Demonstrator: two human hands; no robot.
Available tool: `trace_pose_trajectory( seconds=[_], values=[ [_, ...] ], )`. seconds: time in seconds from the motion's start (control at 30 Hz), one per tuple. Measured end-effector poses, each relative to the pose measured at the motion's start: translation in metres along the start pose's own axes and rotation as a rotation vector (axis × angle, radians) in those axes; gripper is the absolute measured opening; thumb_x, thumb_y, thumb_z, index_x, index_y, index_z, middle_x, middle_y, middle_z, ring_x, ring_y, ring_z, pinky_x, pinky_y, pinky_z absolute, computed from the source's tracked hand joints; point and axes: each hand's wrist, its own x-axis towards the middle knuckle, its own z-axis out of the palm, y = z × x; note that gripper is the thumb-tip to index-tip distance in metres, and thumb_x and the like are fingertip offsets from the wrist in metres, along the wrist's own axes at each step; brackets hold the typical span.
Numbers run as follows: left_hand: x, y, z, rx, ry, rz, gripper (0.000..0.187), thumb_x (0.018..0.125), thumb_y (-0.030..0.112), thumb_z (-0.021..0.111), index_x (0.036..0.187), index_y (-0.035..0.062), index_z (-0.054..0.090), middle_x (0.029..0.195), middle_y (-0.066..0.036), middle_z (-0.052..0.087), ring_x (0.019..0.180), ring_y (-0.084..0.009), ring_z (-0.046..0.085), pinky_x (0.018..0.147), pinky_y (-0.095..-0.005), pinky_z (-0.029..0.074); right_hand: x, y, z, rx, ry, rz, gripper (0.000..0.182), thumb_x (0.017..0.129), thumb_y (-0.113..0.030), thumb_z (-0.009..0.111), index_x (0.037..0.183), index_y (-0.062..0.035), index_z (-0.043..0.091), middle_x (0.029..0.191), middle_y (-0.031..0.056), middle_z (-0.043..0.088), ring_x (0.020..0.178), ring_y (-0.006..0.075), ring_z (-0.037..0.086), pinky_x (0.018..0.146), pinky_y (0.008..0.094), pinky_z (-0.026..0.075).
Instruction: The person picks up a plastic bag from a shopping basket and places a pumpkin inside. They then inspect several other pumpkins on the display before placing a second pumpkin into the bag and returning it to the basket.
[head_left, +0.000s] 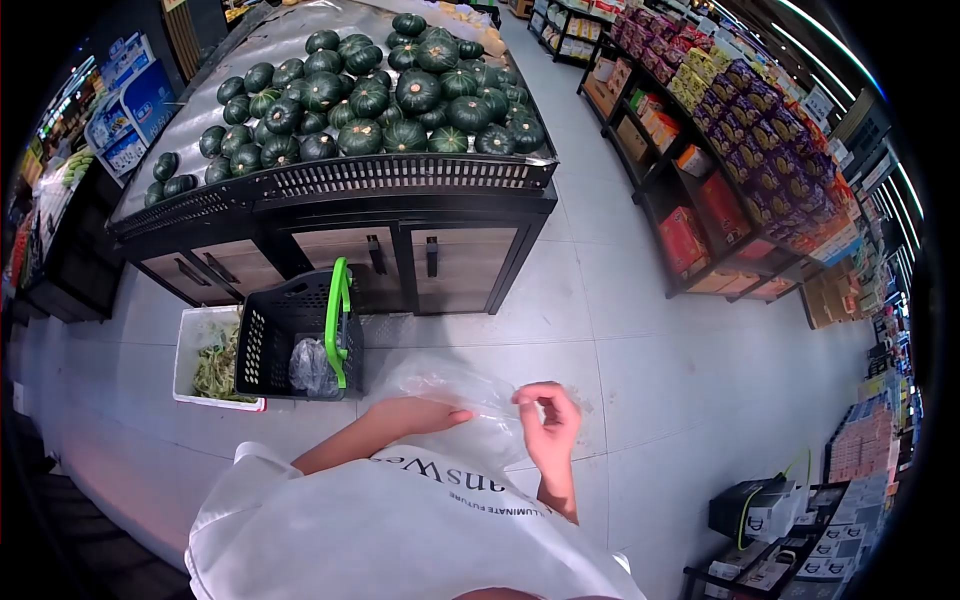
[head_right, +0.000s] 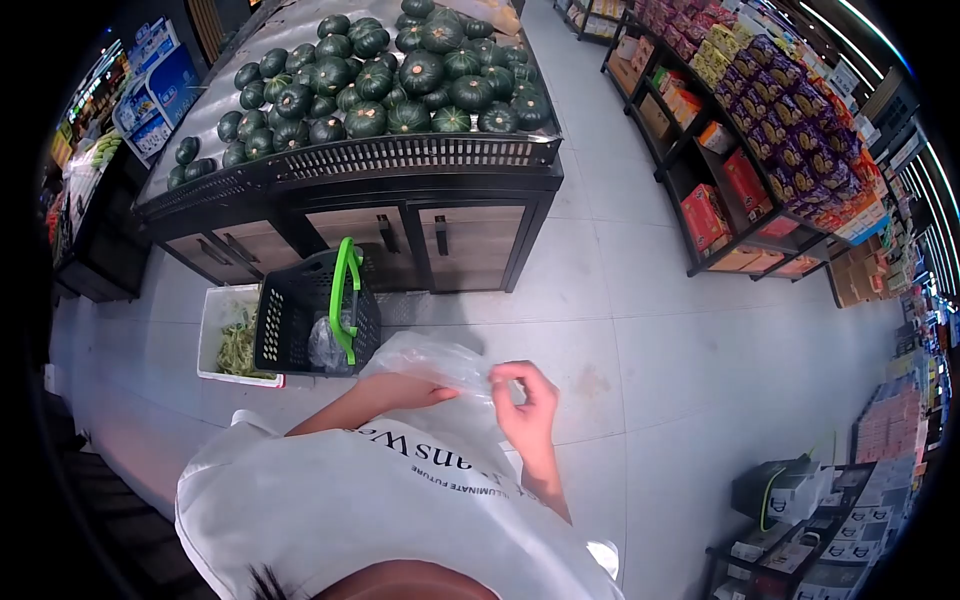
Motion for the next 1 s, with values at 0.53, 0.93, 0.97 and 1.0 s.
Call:
trace_pose_trajectory(
  seconds=[0.53, 0.93, 0.97, 1.0],
  values=[
    [0.014, -0.054, -0.131, -0.211, 0.590, 0.371, 0.033, 0.072, 0.013, 0.069, 0.049, 0.0042, 0.047, 0.045, -0.009, 0.047, 0.040, -0.0271, 0.046, 0.042, -0.0352, 0.035, 0.165, 0.057, 0.113, -0.175, -0.602, -0.050, 0.022, 0.089, -0.015, 0.056, 0.107, -0.0045, 0.060, 0.100, 0.0084, 0.065, 0.089, 0.0246, 0.063, 0.075, 0.0305, 0.050],
    [0.098, -0.076, -0.323, 0.102, 0.348, 0.455, 0.038, 0.087, 0.027, 0.054, 0.057, 0.0043, 0.061, 0.058, -0.013, 0.059, 0.057, -0.0326, 0.058, 0.056, -0.0422, 0.046, 0.352, 0.041, 0.160, -1.067, -0.901, 0.043, 0.059, 0.070, -0.033, 0.072, 0.117, -0.0051, 0.050, 0.113, 0.0151, 0.054, 0.111, 0.0353, 0.048, 0.096, 0.0501, 0.032],
    [0.105, -0.076, -0.330, 0.092, 0.298, 0.341, 0.041, 0.088, 0.029, 0.051, 0.058, 0.0037, 0.062, 0.060, -0.015, 0.060, 0.059, -0.0346, 0.059, 0.058, -0.0439, 0.047, 0.367, 0.041, 0.160, -1.134, -0.958, 0.165, 0.066, 0.065, -0.037, 0.075, 0.120, -0.0115, 0.049, 0.113, 0.0086, 0.057, 0.115, 0.0308, 0.047, 0.102, 0.0679, 0.010],
    [0.115, -0.076, -0.339, 0.069, 0.135, 0.164, 0.041, 0.089, 0.031, 0.048, 0.067, 0.0013, 0.065, 0.070, -0.019, 0.063, 0.069, -0.0386, 0.060, 0.067, -0.0476, 0.048, 0.376, 0.041, 0.158, -1.167, -0.944, 0.155, 0.065, 0.065, -0.037, 0.075, 0.120, -0.0120, 0.051, 0.110, 0.0087, 0.058, 0.115, 0.0305, 0.048, 0.102, 0.0678, 0.010]
  ],
)
